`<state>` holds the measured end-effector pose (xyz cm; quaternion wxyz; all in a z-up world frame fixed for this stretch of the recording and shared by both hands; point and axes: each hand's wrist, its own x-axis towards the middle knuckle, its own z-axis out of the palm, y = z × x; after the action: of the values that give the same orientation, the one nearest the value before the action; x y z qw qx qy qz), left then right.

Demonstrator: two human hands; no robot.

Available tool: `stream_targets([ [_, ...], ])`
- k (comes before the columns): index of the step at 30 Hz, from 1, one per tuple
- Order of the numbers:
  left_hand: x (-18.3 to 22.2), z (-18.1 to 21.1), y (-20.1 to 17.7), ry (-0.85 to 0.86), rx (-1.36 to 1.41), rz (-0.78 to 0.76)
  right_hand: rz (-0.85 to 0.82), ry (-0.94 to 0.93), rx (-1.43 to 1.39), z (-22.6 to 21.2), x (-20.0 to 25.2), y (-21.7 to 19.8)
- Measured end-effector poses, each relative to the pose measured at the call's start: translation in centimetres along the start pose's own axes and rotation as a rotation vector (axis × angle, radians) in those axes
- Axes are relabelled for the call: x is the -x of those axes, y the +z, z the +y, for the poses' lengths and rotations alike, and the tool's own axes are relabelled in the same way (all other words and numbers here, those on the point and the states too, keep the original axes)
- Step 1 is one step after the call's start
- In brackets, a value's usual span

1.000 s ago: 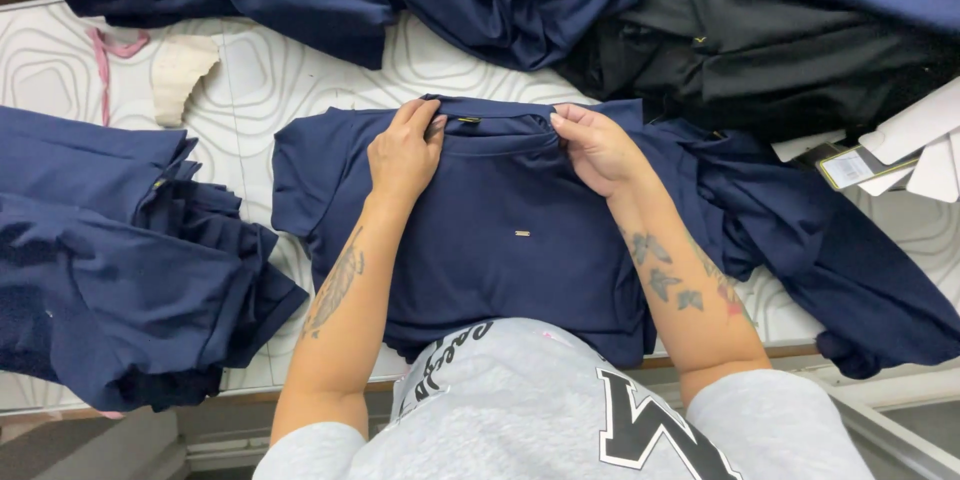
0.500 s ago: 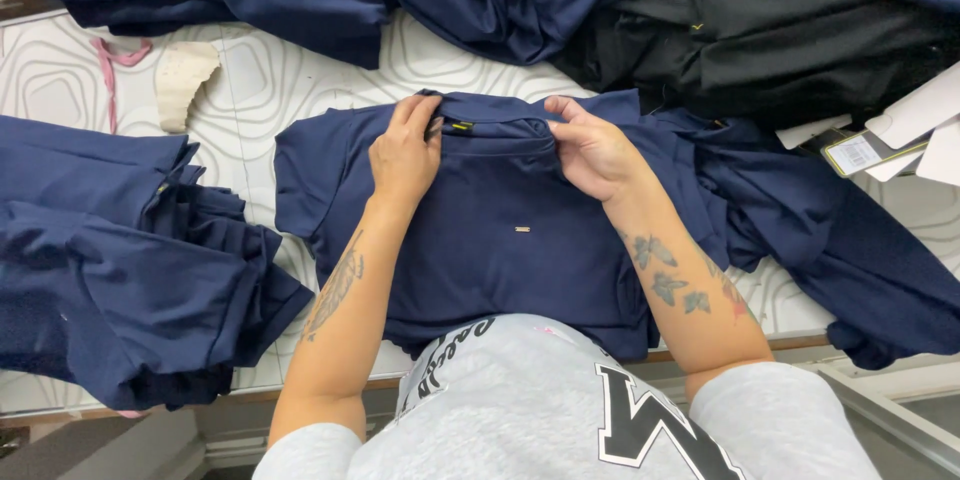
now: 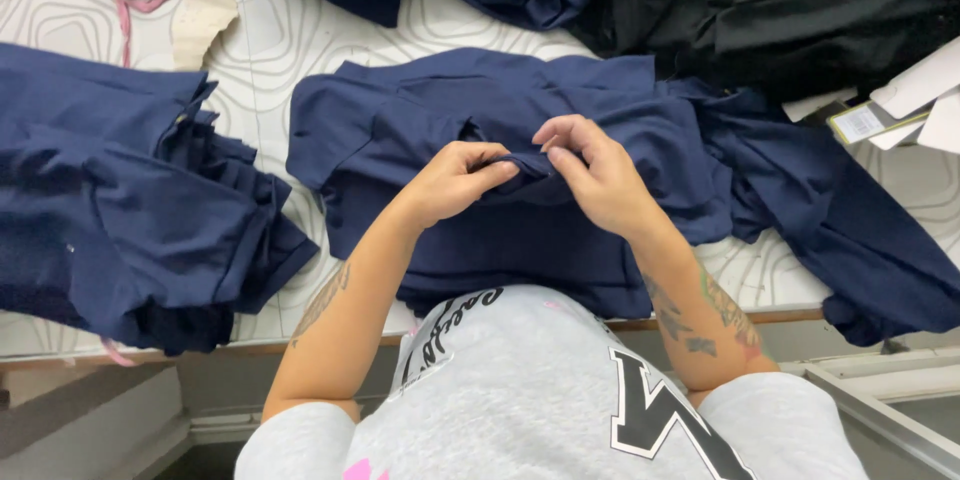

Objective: Inspecting and folding navy blue shirts on a factory work table.

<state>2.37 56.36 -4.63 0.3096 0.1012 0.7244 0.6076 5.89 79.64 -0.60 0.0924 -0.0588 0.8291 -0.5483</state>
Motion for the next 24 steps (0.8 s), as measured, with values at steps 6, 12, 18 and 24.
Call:
stream_targets([
  [6, 3.4, -1.4, 1.6, -0.095, 0.169, -0.084, -0.104, 0.442, -1.051, 6.0, 2.7, 4.8],
  [12, 6.4, -1.9, 2.8, -0.162, 0.302, -0.087, 0.044, 0.208, -0.253, 2.2, 6.5, 5.9],
  [18, 7.0, -2.9, 3.4, -0.161, 0.246, -0.063, 0.117, 0.021, -0.043, 2.5, 8.1, 6.4],
  [24, 7.3, -2.4, 4.0, -0.039, 0.013, 0.102, 0.148, -0.025, -0.124, 1.9, 8.9, 6.3],
])
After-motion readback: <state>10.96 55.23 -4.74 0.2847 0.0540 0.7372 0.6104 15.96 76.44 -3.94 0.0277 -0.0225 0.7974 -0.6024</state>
